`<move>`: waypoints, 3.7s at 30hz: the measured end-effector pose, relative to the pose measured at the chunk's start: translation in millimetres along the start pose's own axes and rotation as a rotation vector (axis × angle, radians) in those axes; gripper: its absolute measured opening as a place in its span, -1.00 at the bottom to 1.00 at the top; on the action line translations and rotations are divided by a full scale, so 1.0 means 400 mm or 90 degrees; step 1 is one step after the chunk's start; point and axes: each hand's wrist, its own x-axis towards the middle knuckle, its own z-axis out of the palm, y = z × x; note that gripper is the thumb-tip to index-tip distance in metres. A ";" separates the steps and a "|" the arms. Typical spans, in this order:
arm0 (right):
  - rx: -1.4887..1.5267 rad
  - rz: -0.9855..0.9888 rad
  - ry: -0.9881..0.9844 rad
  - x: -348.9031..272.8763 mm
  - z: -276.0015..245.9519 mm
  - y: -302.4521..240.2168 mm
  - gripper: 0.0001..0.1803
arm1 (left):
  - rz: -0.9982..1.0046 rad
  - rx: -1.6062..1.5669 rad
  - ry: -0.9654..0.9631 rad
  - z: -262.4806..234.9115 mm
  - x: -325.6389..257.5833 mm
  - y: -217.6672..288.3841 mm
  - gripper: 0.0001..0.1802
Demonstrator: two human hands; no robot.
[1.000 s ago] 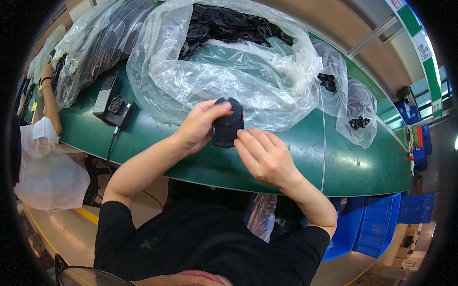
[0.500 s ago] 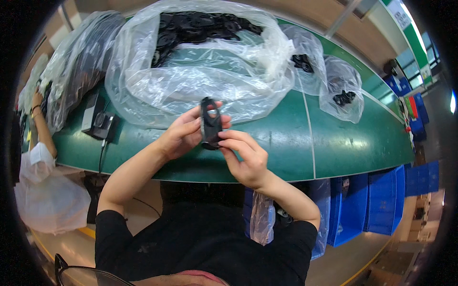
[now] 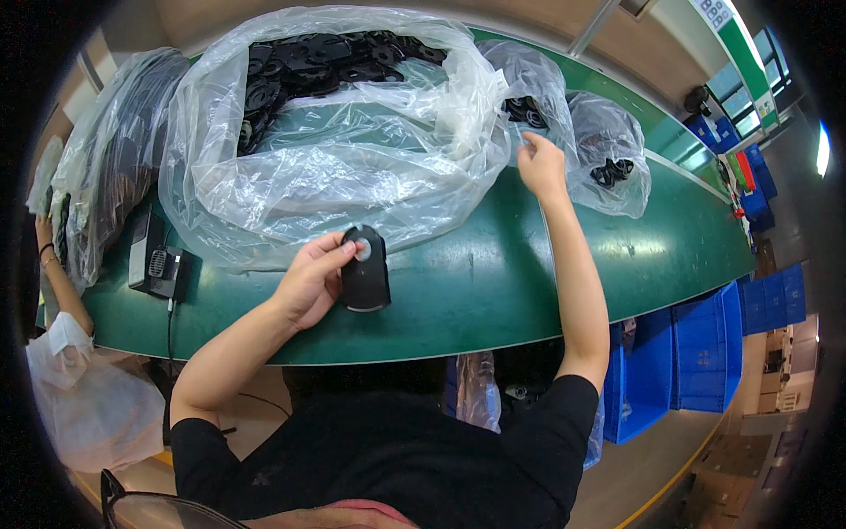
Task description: Assembling black circular components onto base plates on an industrial assembly line.
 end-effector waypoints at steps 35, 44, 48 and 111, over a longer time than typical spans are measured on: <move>-0.199 0.038 0.077 0.289 0.125 0.165 -0.44 | -0.106 0.096 -0.040 -0.009 0.010 -0.007 -0.84; -0.266 0.052 0.105 0.301 0.148 0.212 -0.57 | -0.103 0.101 -0.050 -0.007 0.008 -0.005 -0.83; -0.217 0.041 0.061 0.286 0.136 0.192 -0.57 | -0.101 0.134 -0.049 -0.015 0.010 -0.010 -0.82; 0.133 0.158 0.221 -0.126 -0.193 0.197 -0.83 | -0.074 0.115 -0.057 0.019 -0.022 -0.030 -0.69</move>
